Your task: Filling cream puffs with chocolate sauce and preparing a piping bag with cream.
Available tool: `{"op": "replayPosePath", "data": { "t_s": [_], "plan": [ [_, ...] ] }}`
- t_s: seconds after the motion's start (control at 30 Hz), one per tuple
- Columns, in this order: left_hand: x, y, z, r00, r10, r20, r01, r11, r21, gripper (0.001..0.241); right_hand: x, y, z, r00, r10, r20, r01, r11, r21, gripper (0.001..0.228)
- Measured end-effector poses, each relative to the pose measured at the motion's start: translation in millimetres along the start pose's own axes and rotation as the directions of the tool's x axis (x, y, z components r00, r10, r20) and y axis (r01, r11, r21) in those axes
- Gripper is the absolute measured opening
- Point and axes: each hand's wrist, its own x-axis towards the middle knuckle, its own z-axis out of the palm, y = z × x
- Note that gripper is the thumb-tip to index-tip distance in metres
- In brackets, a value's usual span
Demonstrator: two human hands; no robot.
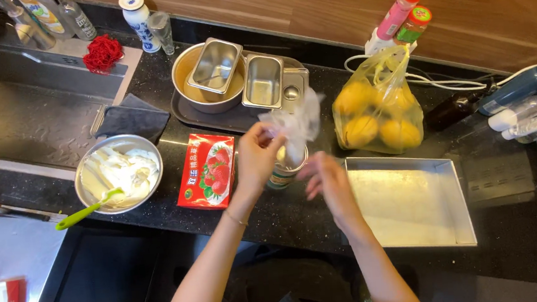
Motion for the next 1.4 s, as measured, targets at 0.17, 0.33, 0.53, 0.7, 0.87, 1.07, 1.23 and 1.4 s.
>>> {"op": "replayPosePath", "data": {
  "t_s": [0.17, 0.33, 0.53, 0.7, 0.87, 1.07, 1.23, 1.4],
  "plan": [
    [-27.2, 27.2, 20.3, 0.995, -0.103, 0.018, 0.095, 0.964, 0.247, 0.014, -3.1, -52.7, 21.8, 0.726, -0.66, -0.193, 0.348, 0.595, -0.724, 0.038],
    [-17.1, 0.4, -34.9, 0.998, -0.01, -0.055, 0.006, 0.998, -0.065, 0.011, 11.6, -49.4, -34.8, 0.767, -0.575, -0.286, 0.455, 0.801, -0.389, 0.028],
    [-27.8, 15.2, -39.8, 0.989, -0.099, 0.109, 0.103, 0.994, -0.037, 0.017, -0.1, -75.9, -0.5, 0.859, -0.48, -0.178, 0.407, 0.851, -0.331, 0.029],
    [-17.9, -1.2, -59.2, 0.995, -0.091, -0.037, 0.095, 0.986, 0.134, 0.019, -2.4, -88.6, -18.1, 0.912, -0.409, -0.022, 0.351, 0.809, -0.472, 0.045],
    [-9.0, -19.4, -72.5, 0.965, -0.13, -0.227, 0.089, 0.979, -0.181, 0.026, 18.6, -54.9, -90.5, 0.88, -0.472, -0.053, 0.39, 0.78, -0.489, 0.025],
    [-20.0, -96.9, -65.9, 0.849, -0.512, -0.129, 0.194, 0.53, -0.826, 0.019, 43.3, -31.7, -67.3, 0.963, -0.088, -0.255, 0.208, 0.844, 0.495, 0.019],
    [-18.7, -183.9, -86.1, 0.816, -0.572, 0.085, 0.267, 0.241, -0.933, 0.028, 105.1, 111.6, -200.2, 0.996, 0.067, 0.064, -0.087, 0.434, 0.897, 0.012],
    [4.8, -196.5, -91.6, 0.656, -0.747, 0.113, 0.477, 0.294, -0.828, 0.037, 131.8, 138.3, -185.7, 0.98, 0.198, -0.028, -0.096, 0.59, 0.802, 0.017]
  ]
}}
